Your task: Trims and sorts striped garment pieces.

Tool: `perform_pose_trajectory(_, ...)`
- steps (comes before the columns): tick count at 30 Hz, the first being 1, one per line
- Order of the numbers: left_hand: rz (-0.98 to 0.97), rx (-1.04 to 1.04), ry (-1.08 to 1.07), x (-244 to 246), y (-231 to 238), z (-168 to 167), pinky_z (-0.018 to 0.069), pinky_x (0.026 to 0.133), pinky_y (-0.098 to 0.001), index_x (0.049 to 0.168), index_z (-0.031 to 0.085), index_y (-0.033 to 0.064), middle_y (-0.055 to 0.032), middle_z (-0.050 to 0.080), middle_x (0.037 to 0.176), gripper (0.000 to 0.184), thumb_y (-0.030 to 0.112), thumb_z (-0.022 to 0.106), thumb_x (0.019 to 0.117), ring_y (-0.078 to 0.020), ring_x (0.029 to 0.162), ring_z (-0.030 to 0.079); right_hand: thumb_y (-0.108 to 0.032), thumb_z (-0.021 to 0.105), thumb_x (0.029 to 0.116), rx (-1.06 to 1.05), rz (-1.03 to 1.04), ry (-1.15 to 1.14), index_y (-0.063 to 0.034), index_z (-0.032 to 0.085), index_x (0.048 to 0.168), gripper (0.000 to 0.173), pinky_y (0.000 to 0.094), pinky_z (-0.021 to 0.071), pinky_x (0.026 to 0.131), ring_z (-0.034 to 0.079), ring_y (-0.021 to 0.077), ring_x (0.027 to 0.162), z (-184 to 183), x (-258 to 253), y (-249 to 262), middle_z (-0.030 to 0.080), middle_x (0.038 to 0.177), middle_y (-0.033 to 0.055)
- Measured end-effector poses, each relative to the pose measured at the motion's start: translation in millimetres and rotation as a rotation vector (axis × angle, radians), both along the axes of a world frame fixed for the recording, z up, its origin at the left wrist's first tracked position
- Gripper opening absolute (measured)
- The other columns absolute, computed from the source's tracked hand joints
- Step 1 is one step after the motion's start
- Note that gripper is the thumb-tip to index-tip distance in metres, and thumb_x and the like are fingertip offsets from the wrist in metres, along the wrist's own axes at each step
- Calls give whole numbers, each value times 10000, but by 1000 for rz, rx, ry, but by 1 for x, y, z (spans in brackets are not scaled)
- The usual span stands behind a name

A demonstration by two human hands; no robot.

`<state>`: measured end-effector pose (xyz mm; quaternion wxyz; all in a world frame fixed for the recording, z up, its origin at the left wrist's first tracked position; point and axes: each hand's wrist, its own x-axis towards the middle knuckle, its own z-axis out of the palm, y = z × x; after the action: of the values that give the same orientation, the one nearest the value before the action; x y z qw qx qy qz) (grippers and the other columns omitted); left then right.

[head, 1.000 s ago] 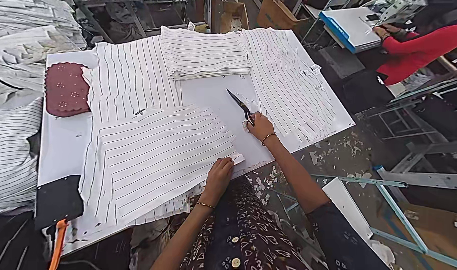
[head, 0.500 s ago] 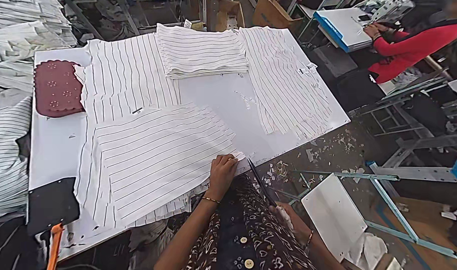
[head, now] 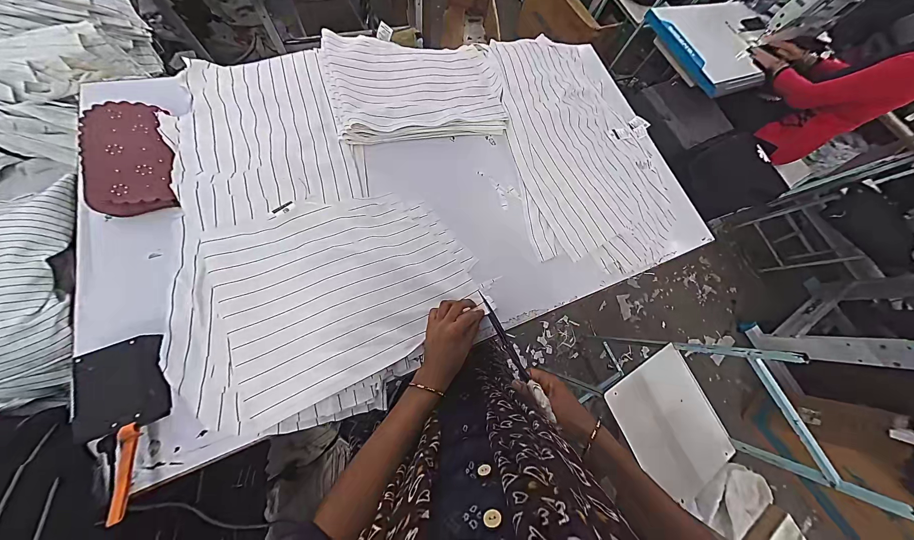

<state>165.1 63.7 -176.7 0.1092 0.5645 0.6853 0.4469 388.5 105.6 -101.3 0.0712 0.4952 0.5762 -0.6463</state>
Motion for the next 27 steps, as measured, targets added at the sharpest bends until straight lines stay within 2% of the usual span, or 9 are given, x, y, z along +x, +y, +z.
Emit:
perform_pose_trajectory(7, -1, -11, -26, 0, 0, 2, 519, 821, -508, 967, 813, 102, -104, 755, 1090, 154, 134, 667, 932, -340, 999, 696, -162, 611, 1001, 58, -11, -1, -67, 598, 887, 149, 203, 455, 621, 518, -16, 604, -8, 4, -7, 544, 668, -84)
perform_pose_trajectory(12, 7, -13, -20, 0, 1, 3, 522, 813, -502, 955, 813, 101, -100, 757, 1080, 142, 135, 679, 924, -335, 989, 699, -233, 600, 1007, 62, -23, 19, -115, 576, 827, 217, 192, 425, 593, 483, -31, 578, -8, 3, -8, 499, 640, -113)
perform_pose_trajectory(18, 2, 1, -20, -1, 0, 0, 523, 811, -492, 957, 815, 114, -91, 757, 1081, 150, 141, 670, 930, -325, 985, 699, -349, 640, 1007, -36, -12, -27, -110, 579, 900, 269, 212, 448, 593, 506, 6, 574, -2, -14, 13, 523, 656, -81)
perform_pose_trajectory(23, 1, -8, -39, 0, 0, 1, 522, 817, -503, 952, 816, 108, -96, 757, 1085, 143, 135, 679, 923, -330, 993, 699, -304, 685, 980, 12, 15, -10, -103, 596, 872, 245, 201, 444, 570, 507, -5, 553, -7, -9, 18, 536, 635, -88)
perform_pose_trajectory(27, 7, -4, -24, -1, 1, 1, 524, 799, -495, 950, 816, 117, -92, 758, 1081, 140, 139, 682, 916, -326, 978, 701, -311, 672, 994, -60, -27, 1, -103, 584, 889, 249, 190, 443, 550, 506, -2, 529, -2, -19, 25, 537, 621, -83)
